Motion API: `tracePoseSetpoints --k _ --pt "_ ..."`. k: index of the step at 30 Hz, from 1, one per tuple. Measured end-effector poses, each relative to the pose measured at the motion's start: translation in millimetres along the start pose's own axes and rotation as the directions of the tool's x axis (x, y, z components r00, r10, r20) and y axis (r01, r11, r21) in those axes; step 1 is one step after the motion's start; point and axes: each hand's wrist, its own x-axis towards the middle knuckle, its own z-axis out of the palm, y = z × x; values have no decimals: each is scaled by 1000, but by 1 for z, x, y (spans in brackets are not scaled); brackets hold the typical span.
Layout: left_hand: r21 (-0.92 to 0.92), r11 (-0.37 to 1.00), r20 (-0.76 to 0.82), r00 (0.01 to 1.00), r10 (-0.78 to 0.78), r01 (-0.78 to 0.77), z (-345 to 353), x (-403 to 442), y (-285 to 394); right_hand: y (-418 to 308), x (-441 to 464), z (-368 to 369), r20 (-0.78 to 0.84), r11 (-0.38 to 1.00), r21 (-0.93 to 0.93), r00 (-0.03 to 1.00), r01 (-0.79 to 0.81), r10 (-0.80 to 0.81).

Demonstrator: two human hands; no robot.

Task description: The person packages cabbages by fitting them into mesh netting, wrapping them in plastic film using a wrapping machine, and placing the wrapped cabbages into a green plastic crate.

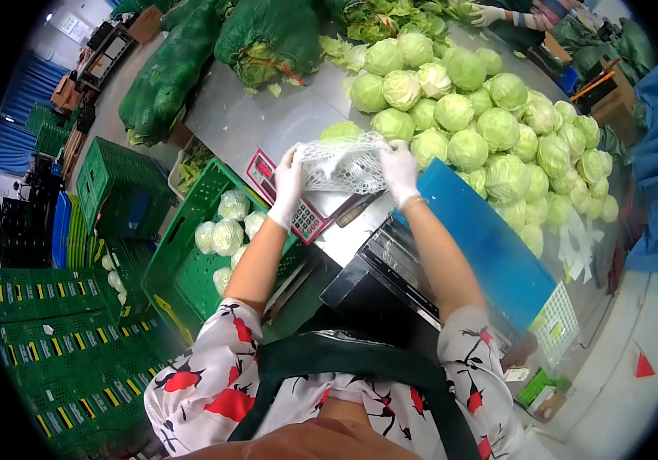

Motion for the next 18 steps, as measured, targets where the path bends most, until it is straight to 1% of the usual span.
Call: tracePoseSetpoints --k 1,4,5,8,9,10,12,13,14,15,16,17,18 --pt "-201 964 49 984 -170 176 11 13 -2 -6 7 10 -2 1000 -22 1000 -7 7" --pt "-337 836 164 902 -400 433 36 44 -30 -4 31 35 138 998 -50 990 -37 44" --pt "-371 794 239 876 -420 482 36 53 -32 -8 31 39 110 998 -28 992 -62 65" --pt "-429 847 65 946 -318 315 44 52 -40 -12 19 35 48 998 -64 999 12 -9" --pt "-653 691 139 945 -295 312 50 47 -44 -27 5 23 25 997 -16 997 71 -71" --pt "-647 669 242 930 -276 367 53 38 -40 -31 -5 18 -28 982 99 987 163 -161" --pt "-612 628 440 866 -237 482 48 8 -7 -43 -15 -12 101 971 201 983 128 -151" --pt "-585 611 532 820 -208 534 46 -7 15 -38 -13 -26 191 948 302 968 99 -162" --pt "-546 597 624 761 -179 588 44 -21 35 -35 -13 -41 272 915 398 946 57 -177" --pt "-497 588 711 688 -146 638 46 -31 48 -66 -19 -74 438 762 573 899 -301 26" --pt "-514 508 746 653 -133 691 51 -41 55 -62 -21 -91 481 694 615 875 -375 46" --pt "-522 420 780 615 -118 743 58 -51 61 -47 -18 -102 629 507 655 776 -560 45" --pt "-522 326 811 577 -98 788 65 -61 65 -30 -17 -112 751 299 631 661 -716 -4"
